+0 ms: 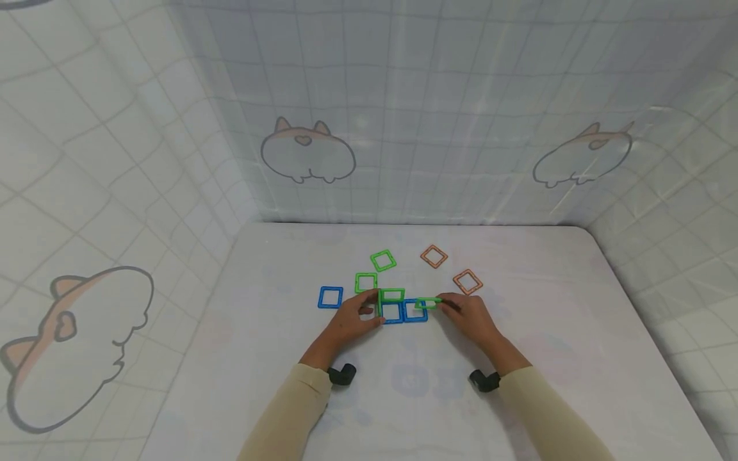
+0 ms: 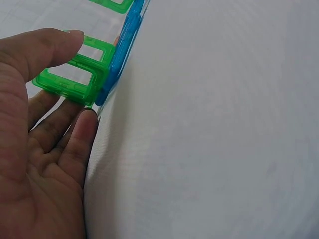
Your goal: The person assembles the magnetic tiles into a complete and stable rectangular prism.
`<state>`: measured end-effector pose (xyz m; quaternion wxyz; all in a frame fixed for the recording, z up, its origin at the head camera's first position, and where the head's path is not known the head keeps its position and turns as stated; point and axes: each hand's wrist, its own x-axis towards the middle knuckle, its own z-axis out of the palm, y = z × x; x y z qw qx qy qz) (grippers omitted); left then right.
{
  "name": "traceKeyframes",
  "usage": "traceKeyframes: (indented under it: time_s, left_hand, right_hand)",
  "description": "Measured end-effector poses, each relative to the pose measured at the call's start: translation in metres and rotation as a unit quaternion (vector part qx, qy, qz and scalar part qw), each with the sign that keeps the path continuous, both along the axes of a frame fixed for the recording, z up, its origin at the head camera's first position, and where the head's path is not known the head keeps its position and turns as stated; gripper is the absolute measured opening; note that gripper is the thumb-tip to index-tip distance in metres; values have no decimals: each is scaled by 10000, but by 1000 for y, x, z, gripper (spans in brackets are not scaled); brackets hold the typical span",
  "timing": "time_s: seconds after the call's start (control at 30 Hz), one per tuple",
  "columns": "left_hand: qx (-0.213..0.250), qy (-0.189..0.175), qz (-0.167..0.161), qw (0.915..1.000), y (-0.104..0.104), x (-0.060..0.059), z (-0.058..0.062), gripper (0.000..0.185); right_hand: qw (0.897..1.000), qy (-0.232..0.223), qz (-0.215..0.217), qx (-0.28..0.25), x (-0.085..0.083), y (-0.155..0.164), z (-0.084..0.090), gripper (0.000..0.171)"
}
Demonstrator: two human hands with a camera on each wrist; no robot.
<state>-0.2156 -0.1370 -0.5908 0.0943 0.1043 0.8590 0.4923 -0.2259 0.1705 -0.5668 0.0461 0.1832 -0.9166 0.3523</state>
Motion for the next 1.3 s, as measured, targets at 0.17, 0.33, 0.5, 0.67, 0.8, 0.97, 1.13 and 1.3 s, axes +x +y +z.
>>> traceKeyframes:
  time_s: [0.17,0.33,0.5,0.67,0.8,0.97,1.13,1.3]
  left_hand:
    - [37,-23,-29,10000,-1,0,0,72]
    - [11,29,-53,10000,-1,0,0,72]
    - [51,16,-52,10000,0,0,0,71]
    - [49,79,-81,9999,0,0,0,72]
    - [48,94,-47,9999,1,0,0,72]
    - [-33,22,0,10000,1,0,1,72]
    - [-63,51,42,10000,1,0,1,71]
    - [-60,-33,48,10000,1,0,0,73]
  right_hand:
    - [9998,-219,-8,-38,-7,-3,0,24]
    - [9987,-426,-34,-282,-9,-2,1,22]
    - [9980,-555,-87,-275,-7,3,0,21]
    - [9980,-571,-104,-247,-4,7,-2,20]
    - [9979,-557,-117,-305,-3,9,-4,20]
    - [9959,-764,-323,-353,0,14,-4,22]
    - [9957,-753,-436,-313,-3,19,-4,22]
    - [9981,-413,-346,-304,-11,17,-3,20]
